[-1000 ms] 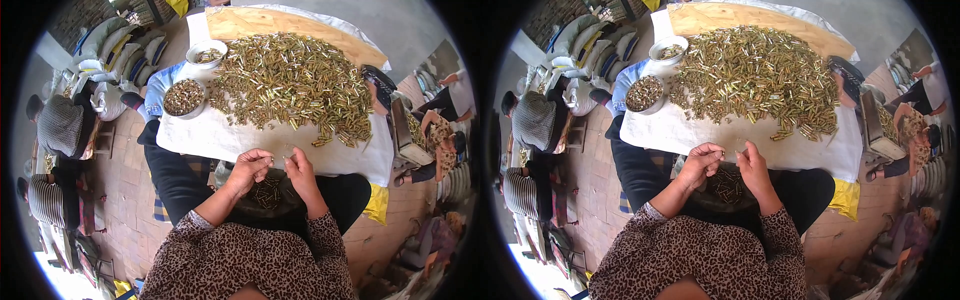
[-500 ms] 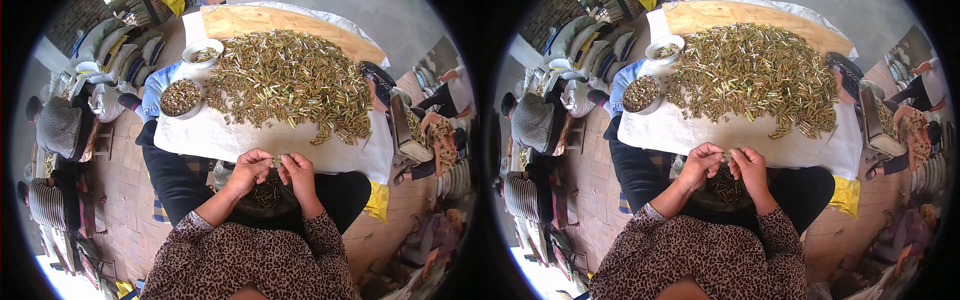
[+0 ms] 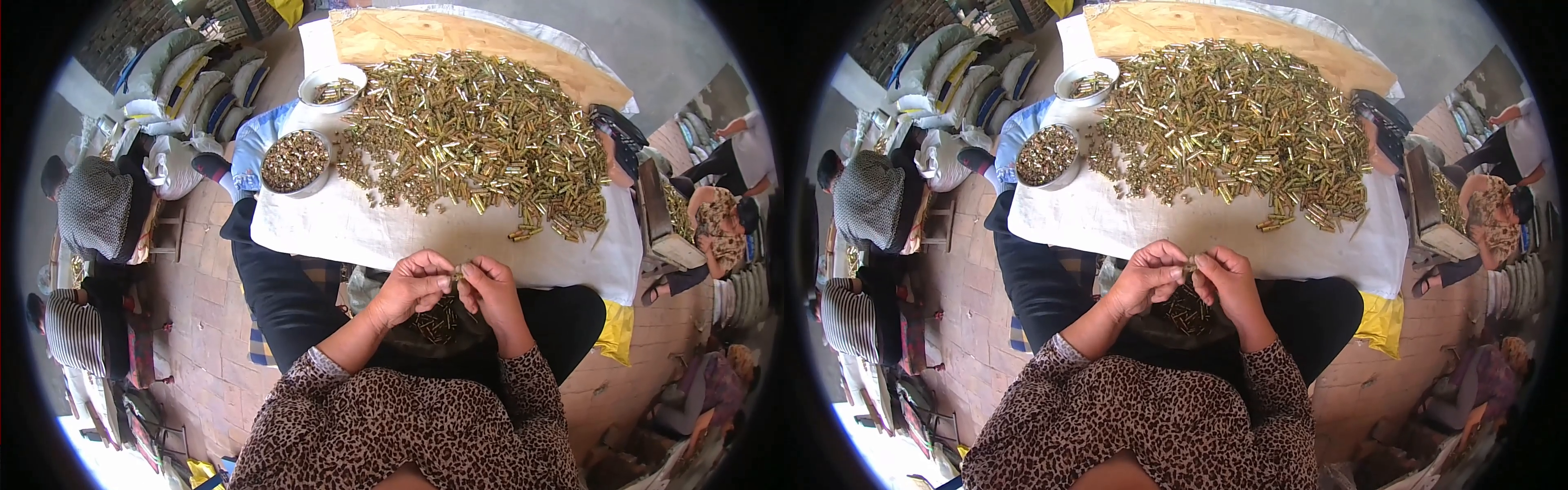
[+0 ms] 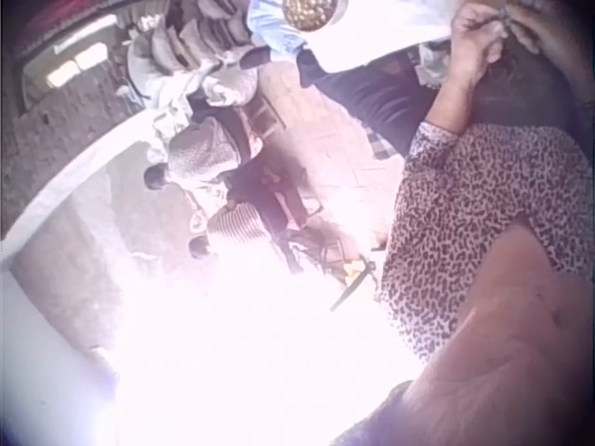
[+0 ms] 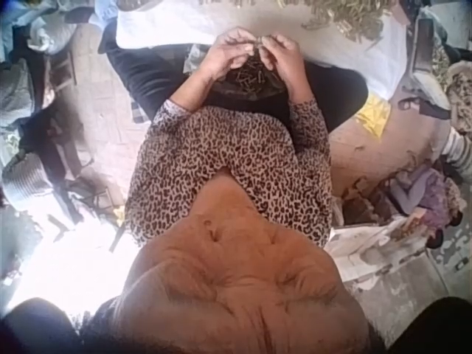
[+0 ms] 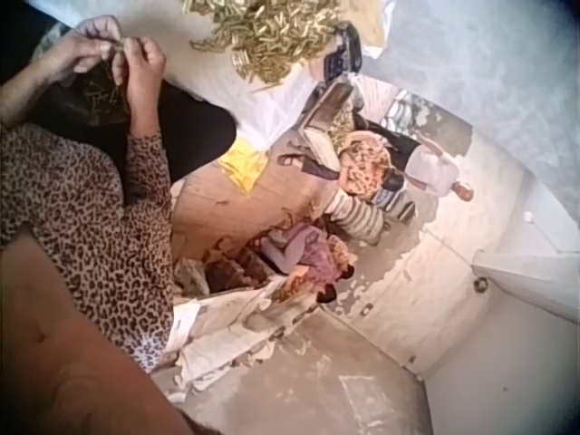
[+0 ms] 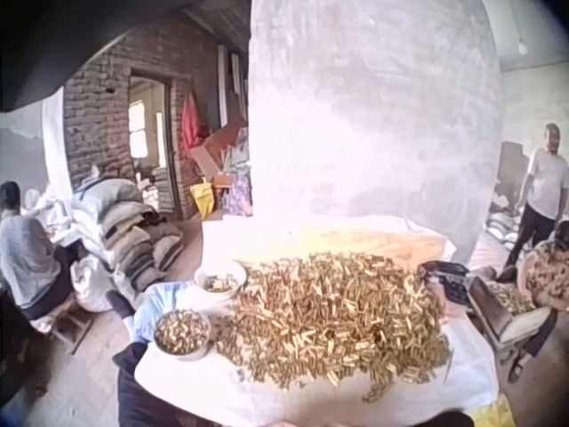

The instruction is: The person sorts metal casings from a pile on the table and assembles them by inserting small metal components into the casings by hand.

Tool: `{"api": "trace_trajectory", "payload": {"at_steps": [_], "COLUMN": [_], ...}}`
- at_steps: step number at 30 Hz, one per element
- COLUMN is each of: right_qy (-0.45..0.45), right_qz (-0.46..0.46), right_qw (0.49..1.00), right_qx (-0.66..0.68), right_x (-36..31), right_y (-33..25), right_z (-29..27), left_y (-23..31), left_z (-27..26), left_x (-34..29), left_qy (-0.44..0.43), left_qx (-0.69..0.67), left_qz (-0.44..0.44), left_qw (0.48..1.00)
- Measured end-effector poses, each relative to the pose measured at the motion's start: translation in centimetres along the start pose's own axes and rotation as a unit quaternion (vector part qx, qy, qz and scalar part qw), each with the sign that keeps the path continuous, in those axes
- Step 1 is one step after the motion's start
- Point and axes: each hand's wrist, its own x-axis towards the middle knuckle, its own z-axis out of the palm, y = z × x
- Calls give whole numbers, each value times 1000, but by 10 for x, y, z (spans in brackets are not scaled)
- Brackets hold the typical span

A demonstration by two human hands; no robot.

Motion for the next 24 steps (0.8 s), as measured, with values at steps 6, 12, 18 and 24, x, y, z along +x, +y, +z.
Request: {"api": "trace_trajectory", "payload": {"at_steps": [6,12,18,24], "right_qy": [-35,-21,-55,211], "right_qz": [24,10,23,-257], "right_qw": [996,999,992,741], "right_qx": [74,25,-112,-583], "right_x": [5,15,27,98], "right_y": [12,11,4,-8], "right_z": [-2,1,-2,-37], "left_y": [-17,-25,-21,9], "left_z": [-12,-21,-37,-57], "left_x": [6,16,17,46], "left_qy": [-51,-31,-14,16], "left_qx": [-131,-166,-153,352], "left_qz": [-36,-40,-82,33], "left_qw": [989,985,985,935]}}
